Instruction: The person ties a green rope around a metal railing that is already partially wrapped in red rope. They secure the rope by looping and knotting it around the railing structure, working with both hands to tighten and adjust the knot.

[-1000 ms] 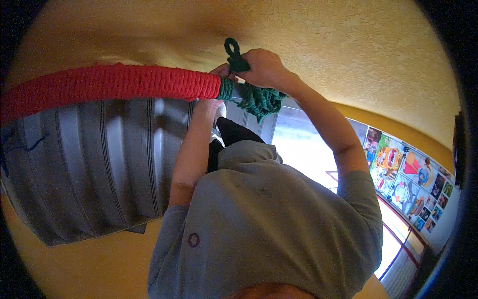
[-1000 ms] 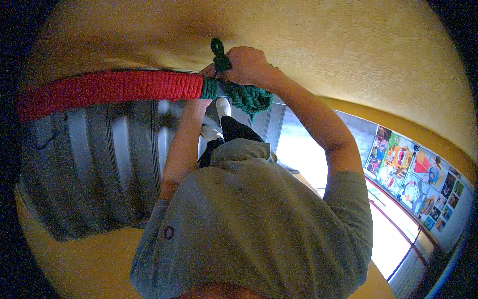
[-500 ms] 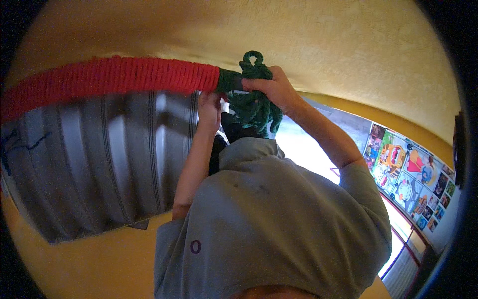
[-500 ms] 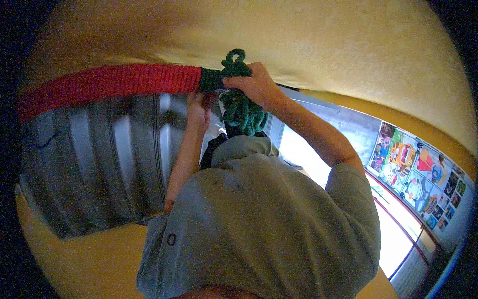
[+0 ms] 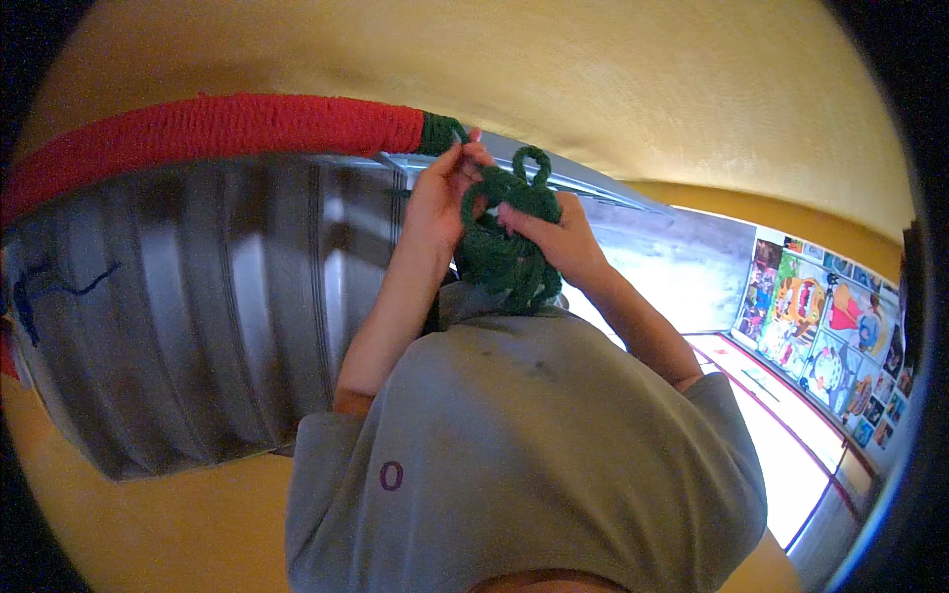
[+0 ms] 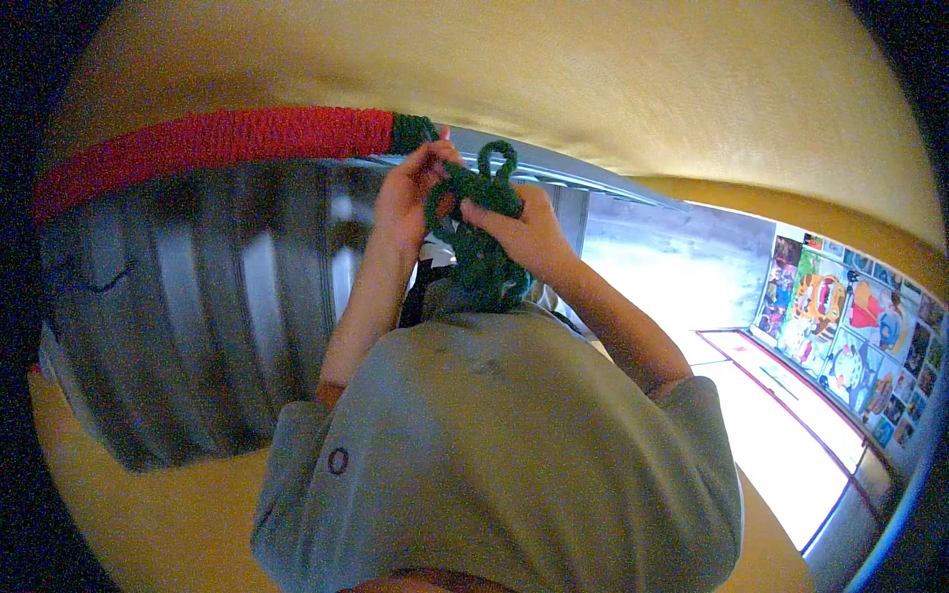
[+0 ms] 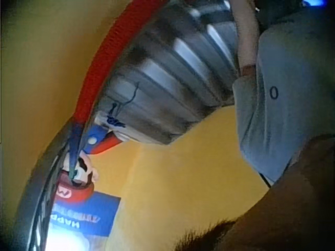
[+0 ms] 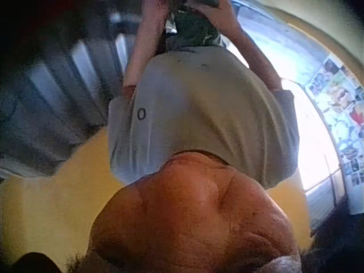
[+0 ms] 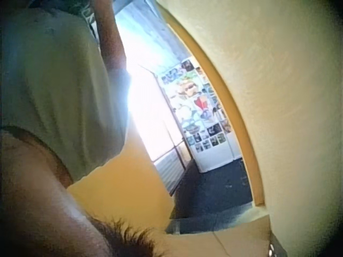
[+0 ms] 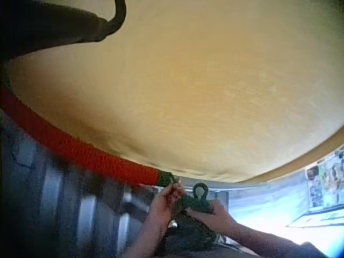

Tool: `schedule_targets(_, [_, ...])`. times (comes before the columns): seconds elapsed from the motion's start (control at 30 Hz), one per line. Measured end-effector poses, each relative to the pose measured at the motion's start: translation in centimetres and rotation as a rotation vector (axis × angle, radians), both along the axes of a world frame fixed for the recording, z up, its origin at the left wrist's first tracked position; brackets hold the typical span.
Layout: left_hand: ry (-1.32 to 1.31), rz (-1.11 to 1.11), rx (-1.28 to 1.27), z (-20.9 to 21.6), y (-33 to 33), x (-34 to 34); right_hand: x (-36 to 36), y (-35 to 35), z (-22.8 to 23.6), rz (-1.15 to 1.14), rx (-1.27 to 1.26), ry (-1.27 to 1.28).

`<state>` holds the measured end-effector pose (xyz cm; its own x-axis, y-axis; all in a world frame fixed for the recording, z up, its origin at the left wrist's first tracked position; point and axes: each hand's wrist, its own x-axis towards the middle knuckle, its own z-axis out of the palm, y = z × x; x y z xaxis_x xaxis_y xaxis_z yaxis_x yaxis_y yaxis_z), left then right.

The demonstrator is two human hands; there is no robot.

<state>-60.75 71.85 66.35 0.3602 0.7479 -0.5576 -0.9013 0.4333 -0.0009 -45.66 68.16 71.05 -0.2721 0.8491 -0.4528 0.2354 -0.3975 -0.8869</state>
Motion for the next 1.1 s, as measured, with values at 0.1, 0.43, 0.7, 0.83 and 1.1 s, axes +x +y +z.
schedule_targets(0.1, [-0.397, 0.072, 0.079, -3.8, -0.5, -0.5, -0.6, -1.8, -1.7, -0.032, 0.002, 0.023])
schedule_targets(0.43, [0.051, -0.007, 0.203, -5.5, -1.9, -0.1, -3.0, -5.2, -4.8, -0.226, 0.242, 0.171])
schedule_targets(0.7, [0.456, -0.183, 0.346, -5.6, -4.7, -1.4, -4.7, -7.7, -10.3, -0.175, 0.239, 0.182])
schedule_targets(0.83, [0.964, -0.364, 0.554, -5.1, -7.5, -3.2, -6.0, -7.2, -10.8, -0.079, 0.151, -0.019])
schedule_targets(1.1, [1.274, -0.505, 0.942, -3.5, -10.7, -5.7, -8.0, -6.8, -10.1, -0.424, -0.425, 0.549])
